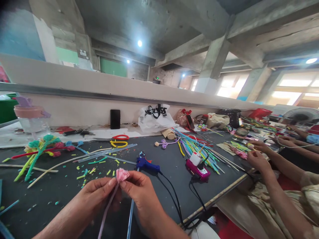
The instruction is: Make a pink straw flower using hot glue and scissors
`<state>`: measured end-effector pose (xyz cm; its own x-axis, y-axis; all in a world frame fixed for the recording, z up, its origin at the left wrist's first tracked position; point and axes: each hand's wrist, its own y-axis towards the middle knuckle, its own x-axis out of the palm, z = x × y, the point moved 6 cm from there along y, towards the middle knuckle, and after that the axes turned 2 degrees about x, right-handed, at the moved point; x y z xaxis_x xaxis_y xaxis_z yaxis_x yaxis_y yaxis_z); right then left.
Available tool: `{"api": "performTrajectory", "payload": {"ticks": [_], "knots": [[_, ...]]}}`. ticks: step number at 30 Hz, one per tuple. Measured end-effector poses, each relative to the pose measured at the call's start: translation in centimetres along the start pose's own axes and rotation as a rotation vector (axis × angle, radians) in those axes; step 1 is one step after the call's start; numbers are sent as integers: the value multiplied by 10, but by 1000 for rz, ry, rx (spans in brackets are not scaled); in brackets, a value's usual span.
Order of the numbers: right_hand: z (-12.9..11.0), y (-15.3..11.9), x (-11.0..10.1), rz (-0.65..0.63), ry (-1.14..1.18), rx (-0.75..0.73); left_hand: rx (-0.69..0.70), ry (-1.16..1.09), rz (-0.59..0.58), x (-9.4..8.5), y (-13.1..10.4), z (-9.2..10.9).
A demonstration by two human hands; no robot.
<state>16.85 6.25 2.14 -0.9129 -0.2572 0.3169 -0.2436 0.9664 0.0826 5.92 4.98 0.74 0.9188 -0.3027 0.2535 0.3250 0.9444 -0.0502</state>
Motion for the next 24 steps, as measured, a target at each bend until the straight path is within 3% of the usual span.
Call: {"api": "performTrajectory", "payload": {"ticks": [4,7,11,17,20,24], "knots": [[-1,0,-1,15,-13,2,-3,-43,10,-2,1,0],[-1,2,-3,39,-39,-4,-23,-37,80,-5,3,-1],[-1,3,-8,99,-220,-40,139,32,246,-13,5,5],[-13,-4,-7,169,-597,-227,337,302,398,-25,0,5],[-17,-7,-4,185,-641,-285,402,426,439,-26,-4,12],[-16,-7,-3,186,-628,-285,382,464,457,-25,-6,17]]}}
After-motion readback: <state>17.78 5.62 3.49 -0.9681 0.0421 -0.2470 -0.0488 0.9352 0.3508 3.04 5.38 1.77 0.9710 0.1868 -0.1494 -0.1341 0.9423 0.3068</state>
